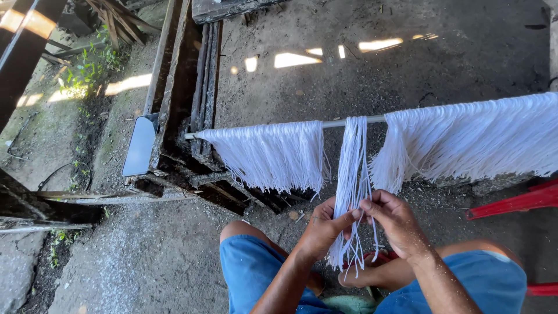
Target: Organizing and spreading bundles of white threads along a horizontal rod in a workshop setting.
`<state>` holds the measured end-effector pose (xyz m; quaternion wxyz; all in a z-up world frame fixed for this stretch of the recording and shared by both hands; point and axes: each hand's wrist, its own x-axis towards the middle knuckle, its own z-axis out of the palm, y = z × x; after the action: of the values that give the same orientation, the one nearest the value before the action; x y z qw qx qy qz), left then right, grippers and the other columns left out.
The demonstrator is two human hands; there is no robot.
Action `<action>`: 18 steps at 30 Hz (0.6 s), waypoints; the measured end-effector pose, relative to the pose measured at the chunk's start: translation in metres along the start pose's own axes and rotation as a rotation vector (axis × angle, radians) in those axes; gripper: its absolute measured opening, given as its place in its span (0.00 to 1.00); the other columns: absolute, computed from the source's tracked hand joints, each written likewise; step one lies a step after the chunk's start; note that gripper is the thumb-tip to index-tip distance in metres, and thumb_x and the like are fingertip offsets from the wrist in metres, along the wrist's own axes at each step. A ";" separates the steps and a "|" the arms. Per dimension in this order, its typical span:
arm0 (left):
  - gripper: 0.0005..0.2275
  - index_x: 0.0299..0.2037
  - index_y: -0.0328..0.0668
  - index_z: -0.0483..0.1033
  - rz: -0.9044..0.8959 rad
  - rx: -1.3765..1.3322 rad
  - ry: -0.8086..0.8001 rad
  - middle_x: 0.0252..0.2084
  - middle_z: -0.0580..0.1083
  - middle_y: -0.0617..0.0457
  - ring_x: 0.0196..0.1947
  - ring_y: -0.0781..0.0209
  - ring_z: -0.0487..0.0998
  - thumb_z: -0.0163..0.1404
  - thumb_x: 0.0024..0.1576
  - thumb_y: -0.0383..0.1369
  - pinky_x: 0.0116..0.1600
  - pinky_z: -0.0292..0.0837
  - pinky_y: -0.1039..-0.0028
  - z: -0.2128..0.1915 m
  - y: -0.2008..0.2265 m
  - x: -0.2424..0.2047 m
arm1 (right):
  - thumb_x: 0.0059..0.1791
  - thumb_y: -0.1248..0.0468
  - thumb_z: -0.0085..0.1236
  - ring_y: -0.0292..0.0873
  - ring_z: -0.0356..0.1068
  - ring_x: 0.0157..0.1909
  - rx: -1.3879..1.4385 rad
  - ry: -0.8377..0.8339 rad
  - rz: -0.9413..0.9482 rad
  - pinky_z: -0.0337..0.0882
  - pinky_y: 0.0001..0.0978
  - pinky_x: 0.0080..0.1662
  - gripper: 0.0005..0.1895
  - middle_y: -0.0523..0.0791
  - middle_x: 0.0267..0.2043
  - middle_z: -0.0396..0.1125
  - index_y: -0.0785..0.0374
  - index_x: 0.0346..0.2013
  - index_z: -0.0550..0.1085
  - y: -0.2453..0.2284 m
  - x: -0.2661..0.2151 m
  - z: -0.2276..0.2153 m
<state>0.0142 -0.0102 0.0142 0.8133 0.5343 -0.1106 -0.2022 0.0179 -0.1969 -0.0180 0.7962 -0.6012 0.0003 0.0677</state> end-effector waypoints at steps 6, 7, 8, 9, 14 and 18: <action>0.06 0.38 0.48 0.72 0.012 0.037 0.054 0.28 0.68 0.61 0.24 0.72 0.67 0.57 0.63 0.36 0.37 0.69 0.76 -0.008 -0.002 -0.008 | 0.52 0.64 0.61 0.38 0.71 0.29 -0.226 0.069 -0.032 0.69 0.29 0.39 0.10 0.43 0.21 0.62 0.61 0.28 0.71 0.015 0.006 -0.022; 0.06 0.38 0.48 0.72 0.012 0.037 0.050 0.28 0.68 0.61 0.24 0.72 0.67 0.57 0.63 0.36 0.37 0.69 0.76 -0.008 -0.004 -0.008 | 0.52 0.64 0.61 0.38 0.71 0.29 -0.226 0.073 -0.033 0.69 0.29 0.39 0.10 0.43 0.21 0.62 0.61 0.28 0.71 0.016 0.010 -0.027; 0.06 0.38 0.46 0.72 0.003 0.028 0.040 0.27 0.72 0.58 0.21 0.73 0.68 0.56 0.63 0.34 0.32 0.66 0.80 -0.008 -0.005 -0.008 | 0.51 0.62 0.62 0.38 0.72 0.29 -0.382 0.150 -0.034 0.68 0.29 0.38 0.11 0.43 0.21 0.66 0.61 0.27 0.72 0.017 0.015 -0.032; 0.06 0.37 0.44 0.72 -0.006 0.019 0.031 0.26 0.77 0.55 0.17 0.73 0.69 0.56 0.64 0.32 0.27 0.64 0.84 -0.009 -0.006 -0.009 | 0.51 0.60 0.63 0.37 0.72 0.28 -0.537 0.228 -0.033 0.68 0.30 0.37 0.11 0.43 0.22 0.70 0.60 0.27 0.73 0.019 0.020 -0.036; 0.09 0.37 0.44 0.71 -0.117 0.026 0.086 0.19 0.73 0.51 0.13 0.68 0.69 0.59 0.61 0.35 0.21 0.62 0.80 -0.012 -0.004 -0.010 | 0.49 0.62 0.60 0.42 0.62 0.44 -0.472 0.124 -0.051 0.59 0.44 0.50 0.06 0.45 0.38 0.65 0.59 0.34 0.72 0.004 0.028 -0.030; 0.17 0.52 0.40 0.81 -0.108 0.170 0.137 0.36 0.79 0.55 0.30 0.67 0.76 0.61 0.56 0.39 0.35 0.78 0.76 -0.011 -0.007 -0.009 | 0.52 0.61 0.55 0.45 0.73 0.43 0.111 -0.052 0.114 0.70 0.34 0.46 0.11 0.48 0.39 0.71 0.65 0.45 0.72 -0.021 0.015 0.012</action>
<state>0.0088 0.0012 0.0039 0.7585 0.6192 -0.0428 -0.1986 0.0339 -0.1900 0.0042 0.8231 -0.5530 0.0177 0.1282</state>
